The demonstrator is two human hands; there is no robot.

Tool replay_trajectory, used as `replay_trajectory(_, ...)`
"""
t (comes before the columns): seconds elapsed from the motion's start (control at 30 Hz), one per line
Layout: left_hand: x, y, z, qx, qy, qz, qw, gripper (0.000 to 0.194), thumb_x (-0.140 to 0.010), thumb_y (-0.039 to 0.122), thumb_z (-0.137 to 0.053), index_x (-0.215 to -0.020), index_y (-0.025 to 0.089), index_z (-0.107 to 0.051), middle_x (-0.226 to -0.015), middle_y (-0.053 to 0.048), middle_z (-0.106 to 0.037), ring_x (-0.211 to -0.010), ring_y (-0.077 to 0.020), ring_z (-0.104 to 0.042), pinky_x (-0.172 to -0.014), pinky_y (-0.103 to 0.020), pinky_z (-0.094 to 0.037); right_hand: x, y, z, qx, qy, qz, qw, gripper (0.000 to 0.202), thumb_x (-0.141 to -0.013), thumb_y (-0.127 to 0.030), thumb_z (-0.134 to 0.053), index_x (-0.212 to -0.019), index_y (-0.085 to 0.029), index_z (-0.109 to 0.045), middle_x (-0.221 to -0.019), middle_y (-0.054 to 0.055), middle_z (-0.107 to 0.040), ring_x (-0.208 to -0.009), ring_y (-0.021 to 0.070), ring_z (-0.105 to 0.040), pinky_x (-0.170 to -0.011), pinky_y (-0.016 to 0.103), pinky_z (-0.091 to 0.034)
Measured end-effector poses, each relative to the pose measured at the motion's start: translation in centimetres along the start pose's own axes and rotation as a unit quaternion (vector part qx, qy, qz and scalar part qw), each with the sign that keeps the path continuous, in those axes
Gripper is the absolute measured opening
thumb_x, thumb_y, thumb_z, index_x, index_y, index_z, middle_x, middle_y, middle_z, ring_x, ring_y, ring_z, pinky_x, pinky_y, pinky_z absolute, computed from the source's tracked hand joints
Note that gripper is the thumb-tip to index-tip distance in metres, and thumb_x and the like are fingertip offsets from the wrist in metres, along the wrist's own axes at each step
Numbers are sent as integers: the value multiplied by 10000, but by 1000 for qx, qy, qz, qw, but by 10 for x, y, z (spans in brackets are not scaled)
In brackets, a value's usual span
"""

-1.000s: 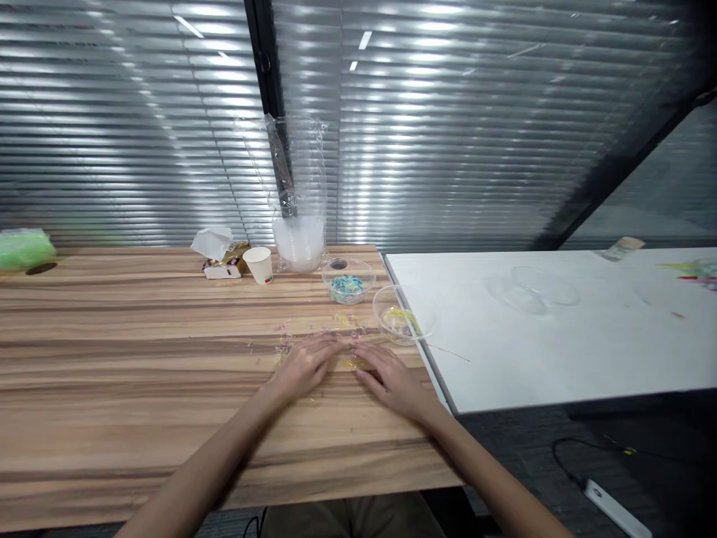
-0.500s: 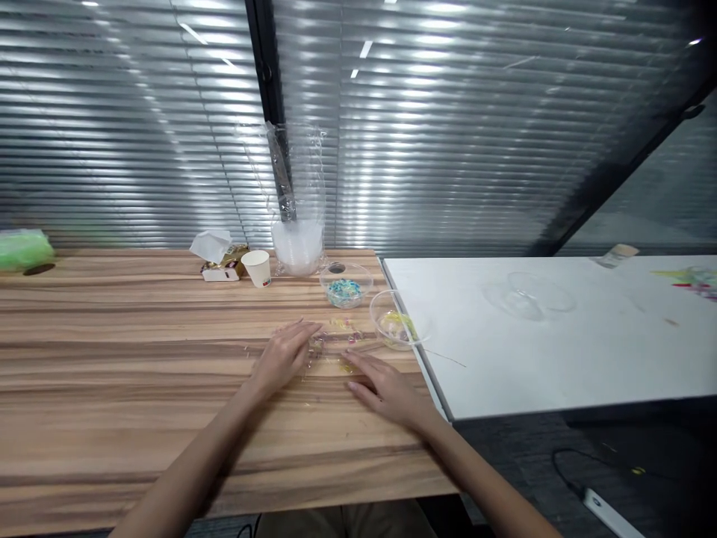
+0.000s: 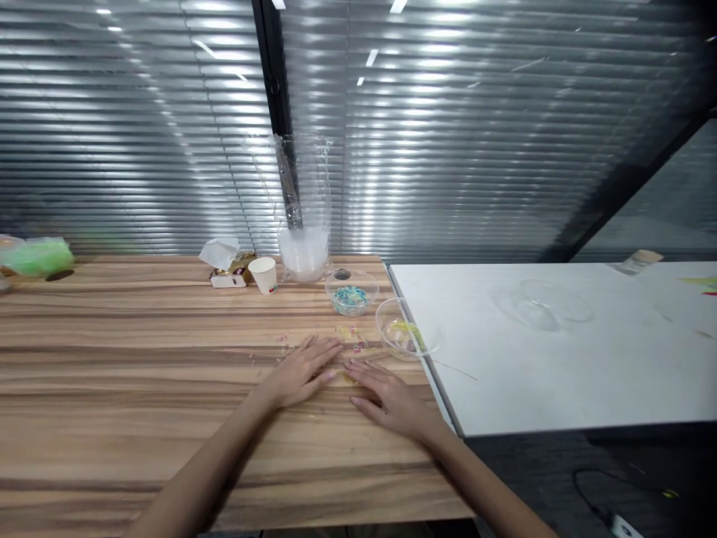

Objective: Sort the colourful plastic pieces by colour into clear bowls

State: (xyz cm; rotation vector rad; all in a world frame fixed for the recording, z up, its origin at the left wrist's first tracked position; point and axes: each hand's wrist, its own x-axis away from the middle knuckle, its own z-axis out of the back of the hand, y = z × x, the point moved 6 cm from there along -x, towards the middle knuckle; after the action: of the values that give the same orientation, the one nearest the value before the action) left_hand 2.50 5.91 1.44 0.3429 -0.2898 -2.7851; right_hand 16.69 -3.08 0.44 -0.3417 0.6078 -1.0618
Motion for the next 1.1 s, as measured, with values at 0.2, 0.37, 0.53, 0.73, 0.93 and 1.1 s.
replay_trajectory(0.2,0,12,-9,-24,-34,-33,999,566,-980,436,-402,-1487,235,-250,-1504,-107,-311,-1405,-254,-261,-1144,-506,-208,-1,2,-1,-3,13,-11,1000,418,-933,-245,-489,-1339,-155,-527,-1384,87,-483,-1300,217,-446,-1107,413,-369)
replay_trajectory(0.37,4,12,-17,-47,-40,-23,998,582,-997,456,-329,-1502,206,-185,-1530,-108,-241,-1428,-256,-185,-1153,-514,-156,-1,7,-4,-18,2,-19,1000,370,-948,-264,-477,-1289,-161,-577,-1339,76,-533,-1268,220,-482,-1095,427,-386)
replay_trajectory(0.53,8,13,-23,-49,-32,-1,998,562,-1008,437,-296,-1504,206,-170,-1530,-95,-257,-1432,-229,-179,-1164,-487,-146,2,2,-4,-11,6,23,1000,382,-963,-242,-449,-1330,-196,-543,-1348,72,-522,-1284,213,-467,-1101,441,-380)
replay_trajectory(0.73,28,13,-10,-45,-39,28,998,615,-1006,432,-304,-1515,169,-78,-1553,-123,-167,-1444,-238,-97,-1161,-494,-174,3,-6,-9,25,-28,59,998,422,-957,-270,-487,-1374,-205,-497,-1389,74,-473,-1315,234,-427,-1118,485,-345)
replay_trajectory(0.93,85,8,24,-73,46,157,984,673,-1001,395,-366,-1515,228,36,-1553,-112,-176,-1428,-226,-190,-1153,-453,-256,6,-2,-13,4,-22,58,998,420,-960,-247,-472,-1379,-223,-492,-1369,50,-492,-1287,214,-463,-1125,445,-360)
replay_trajectory(1.1,128,32,15,-96,27,162,982,653,-1000,359,-376,-1519,230,-2,-1525,-91,-269,-1402,-238,-271,-1127,-439,-317,10,-1,-15,-7,-10,58,998,384,-966,-221,-444,-1337,-214,-542,-1327,35,-537,-1256,203,-498,-1097,406,-414)
